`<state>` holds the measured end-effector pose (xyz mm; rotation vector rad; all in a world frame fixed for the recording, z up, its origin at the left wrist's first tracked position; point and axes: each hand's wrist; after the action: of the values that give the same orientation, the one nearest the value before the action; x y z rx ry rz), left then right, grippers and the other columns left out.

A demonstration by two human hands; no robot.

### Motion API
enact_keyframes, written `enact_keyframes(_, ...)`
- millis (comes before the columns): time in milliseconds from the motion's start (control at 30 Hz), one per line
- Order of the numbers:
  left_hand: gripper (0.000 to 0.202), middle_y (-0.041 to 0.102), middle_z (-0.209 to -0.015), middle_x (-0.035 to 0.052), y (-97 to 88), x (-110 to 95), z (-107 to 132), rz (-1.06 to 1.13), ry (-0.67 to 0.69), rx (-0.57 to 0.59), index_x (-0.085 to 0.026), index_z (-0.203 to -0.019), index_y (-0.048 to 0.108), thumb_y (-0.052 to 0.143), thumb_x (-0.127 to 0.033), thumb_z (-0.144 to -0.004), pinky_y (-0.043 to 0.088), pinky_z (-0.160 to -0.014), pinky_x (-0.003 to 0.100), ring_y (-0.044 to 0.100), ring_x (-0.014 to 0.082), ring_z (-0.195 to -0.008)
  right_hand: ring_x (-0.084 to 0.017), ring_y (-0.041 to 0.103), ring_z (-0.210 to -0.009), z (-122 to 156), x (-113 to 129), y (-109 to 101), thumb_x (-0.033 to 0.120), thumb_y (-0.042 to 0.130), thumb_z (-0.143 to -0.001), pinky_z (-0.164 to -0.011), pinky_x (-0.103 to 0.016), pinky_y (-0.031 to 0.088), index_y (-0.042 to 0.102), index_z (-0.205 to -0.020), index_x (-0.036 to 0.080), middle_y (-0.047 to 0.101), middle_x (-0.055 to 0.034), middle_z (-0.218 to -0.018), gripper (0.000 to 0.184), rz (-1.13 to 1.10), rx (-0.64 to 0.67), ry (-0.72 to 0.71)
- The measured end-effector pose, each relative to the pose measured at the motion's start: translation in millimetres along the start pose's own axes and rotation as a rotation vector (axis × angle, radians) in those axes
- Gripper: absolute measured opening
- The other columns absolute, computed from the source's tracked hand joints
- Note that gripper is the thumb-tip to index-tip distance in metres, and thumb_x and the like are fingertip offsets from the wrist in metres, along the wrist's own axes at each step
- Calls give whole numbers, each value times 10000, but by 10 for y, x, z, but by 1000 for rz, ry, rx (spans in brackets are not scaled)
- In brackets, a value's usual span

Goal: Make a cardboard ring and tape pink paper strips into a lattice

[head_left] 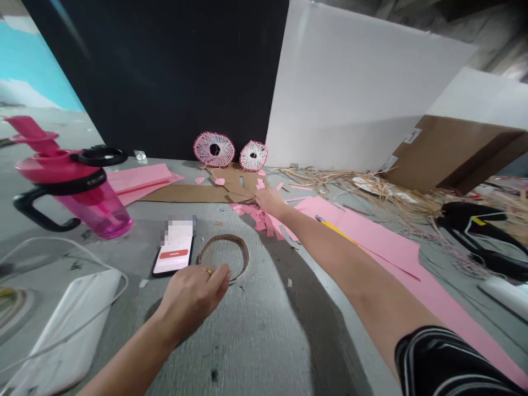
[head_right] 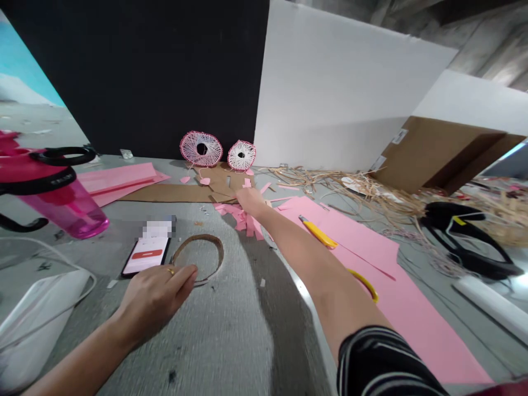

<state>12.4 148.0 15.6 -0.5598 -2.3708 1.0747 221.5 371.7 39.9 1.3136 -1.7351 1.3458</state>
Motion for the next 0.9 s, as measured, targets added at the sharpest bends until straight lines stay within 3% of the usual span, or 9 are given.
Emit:
enact_keyframes(100,296,557,-497,-31,14,13,6,-29,-20,-28,-204,-771,656,452,-184,-986,339,-458,289,538,158,-437,-132,627,-869,-68,266,-222,304,633,-960,-820,-283,528,625,-952,166,673,-37,-945,139,27,-63,-73)
enact_keyframes(200,254,615,-523,-24,21,48,17,-39,-63,-89,-202,-843,696,486,-211,-984,366,-473,289,567,158,-448,-73,562,-642,65,673,-665,327,487,-1018,-629,-201,466,518,-953,221,663,13,-819,128,-120,-218,-209)
enact_keyframes(333,239,700,-585,-4,3,110,21,2,-209,-179,-203,-919,732,502,-240,-972,418,-507,280,635,165,-485,-64,427,-425,764,1185,-1374,385,589,-919,-416,-208,300,466,-863,251,605,58,-647,190,-413,-220,-267)
enact_keyframes(433,266,768,-697,29,-22,147,17,-5,-352,-211,-194,-916,724,471,-252,-976,426,-517,278,685,180,-531,-65,352,-358,1411,1298,-1676,391,658,-861,-387,-222,253,501,-846,263,501,90,-523,203,-467,-94,-141)
enact_keyframes(533,296,790,-768,49,-23,156,14,13,-462,-127,-199,-923,709,431,-282,-982,425,-529,283,713,202,-585,-77,364,-344,1833,1118,-1590,460,673,-823,-375,-214,243,515,-823,259,472,92,-457,256,-480,24,63)
enact_keyframes(633,293,793,-780,40,15,141,18,87,-503,-57,-209,-930,699,425,-302,-972,432,-550,275,720,200,-608,-72,391,-369,1954,767,-1211,458,716,-755,-364,-188,231,507,-794,233,587,55,-512,309,-460,208,373)
enact_keyframes(667,286,791,-776,33,29,135,21,109,-497,-46,-209,-931,698,430,-303,-968,437,-557,267,719,192,-606,-59,379,-364,1938,643,-1071,441,698,-767,-366,-179,240,505,-776,221,627,33,-536,293,-437,249,419)
enact_keyframes(767,277,791,-784,17,37,130,30,134,-465,-34,-203,-942,701,441,-296,-965,447,-572,245,720,171,-614,-52,436,-359,1789,315,-748,333,671,-798,-365,-167,291,500,-733,204,680,1,-579,225,-361,220,475)
enact_keyframes(900,274,801,-856,9,-17,152,35,84,-485,23,-205,-982,704,445,-295,-977,442,-589,245,736,184,-684,-53,460,-319,1541,72,-605,208,684,-803,-330,-153,277,509,-726,201,575,79,-477,191,-341,110,494)
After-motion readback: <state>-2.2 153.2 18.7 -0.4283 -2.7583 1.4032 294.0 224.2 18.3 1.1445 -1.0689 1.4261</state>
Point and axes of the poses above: each hand's wrist, its own z-axis away from the middle knuckle, its own y-axis out of the palm, x = y × z
